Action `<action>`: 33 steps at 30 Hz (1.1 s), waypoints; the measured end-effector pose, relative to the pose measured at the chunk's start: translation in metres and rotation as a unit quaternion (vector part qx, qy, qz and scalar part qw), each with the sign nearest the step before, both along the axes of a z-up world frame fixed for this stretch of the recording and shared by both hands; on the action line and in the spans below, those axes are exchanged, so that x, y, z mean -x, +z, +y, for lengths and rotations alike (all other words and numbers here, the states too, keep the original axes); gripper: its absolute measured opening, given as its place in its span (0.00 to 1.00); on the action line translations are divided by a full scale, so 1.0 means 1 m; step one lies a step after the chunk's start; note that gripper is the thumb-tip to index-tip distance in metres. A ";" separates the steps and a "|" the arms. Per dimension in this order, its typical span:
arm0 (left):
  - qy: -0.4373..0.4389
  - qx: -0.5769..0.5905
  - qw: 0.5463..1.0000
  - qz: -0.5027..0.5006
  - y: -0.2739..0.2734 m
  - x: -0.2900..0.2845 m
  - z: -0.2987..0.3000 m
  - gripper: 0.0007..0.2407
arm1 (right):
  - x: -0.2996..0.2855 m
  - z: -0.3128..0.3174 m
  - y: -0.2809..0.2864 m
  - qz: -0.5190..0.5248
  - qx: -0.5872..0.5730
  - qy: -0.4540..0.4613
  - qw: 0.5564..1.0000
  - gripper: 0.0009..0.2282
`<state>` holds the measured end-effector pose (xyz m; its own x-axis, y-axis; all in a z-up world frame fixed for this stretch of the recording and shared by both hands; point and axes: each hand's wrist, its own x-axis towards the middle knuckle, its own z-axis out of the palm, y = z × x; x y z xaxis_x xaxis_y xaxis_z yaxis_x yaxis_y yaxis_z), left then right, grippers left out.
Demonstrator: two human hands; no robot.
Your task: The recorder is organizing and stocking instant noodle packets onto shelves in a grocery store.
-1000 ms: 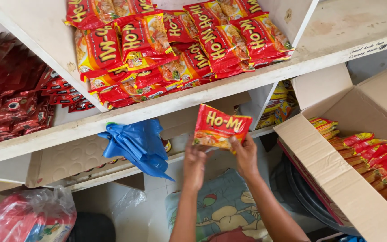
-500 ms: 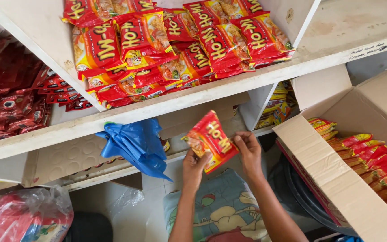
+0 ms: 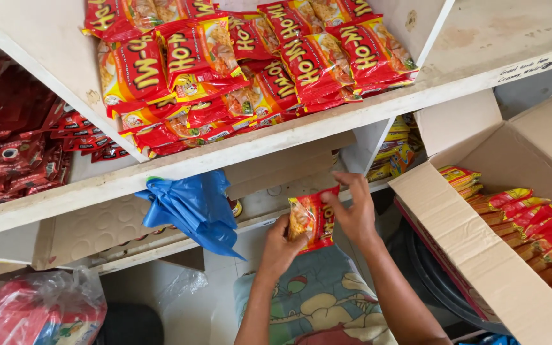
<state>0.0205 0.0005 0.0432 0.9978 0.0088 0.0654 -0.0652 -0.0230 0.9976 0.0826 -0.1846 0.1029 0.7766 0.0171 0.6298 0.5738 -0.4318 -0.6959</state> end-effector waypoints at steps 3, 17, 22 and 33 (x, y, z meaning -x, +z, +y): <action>0.003 -0.181 0.981 -0.067 0.040 0.008 -0.005 0.16 | 0.015 0.010 0.055 -0.158 0.197 -0.009 0.967 0.20; 0.006 0.154 0.988 -0.022 0.059 -0.031 0.009 0.14 | 0.032 -0.007 0.016 0.189 -0.195 0.157 0.950 0.36; 0.010 0.222 0.975 0.005 0.119 -0.059 0.003 0.14 | 0.028 0.002 0.057 -0.160 0.109 0.011 0.981 0.34; 0.042 0.120 0.989 -0.080 0.209 -0.123 0.025 0.18 | -0.048 0.030 0.154 -0.363 0.255 -0.058 0.894 0.26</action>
<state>0.1438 0.0252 0.2518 0.9697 0.1261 0.2092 -0.2315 0.2009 0.9519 0.1310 -0.1543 0.2574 0.1810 0.3920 0.9020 0.7252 -0.6727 0.1468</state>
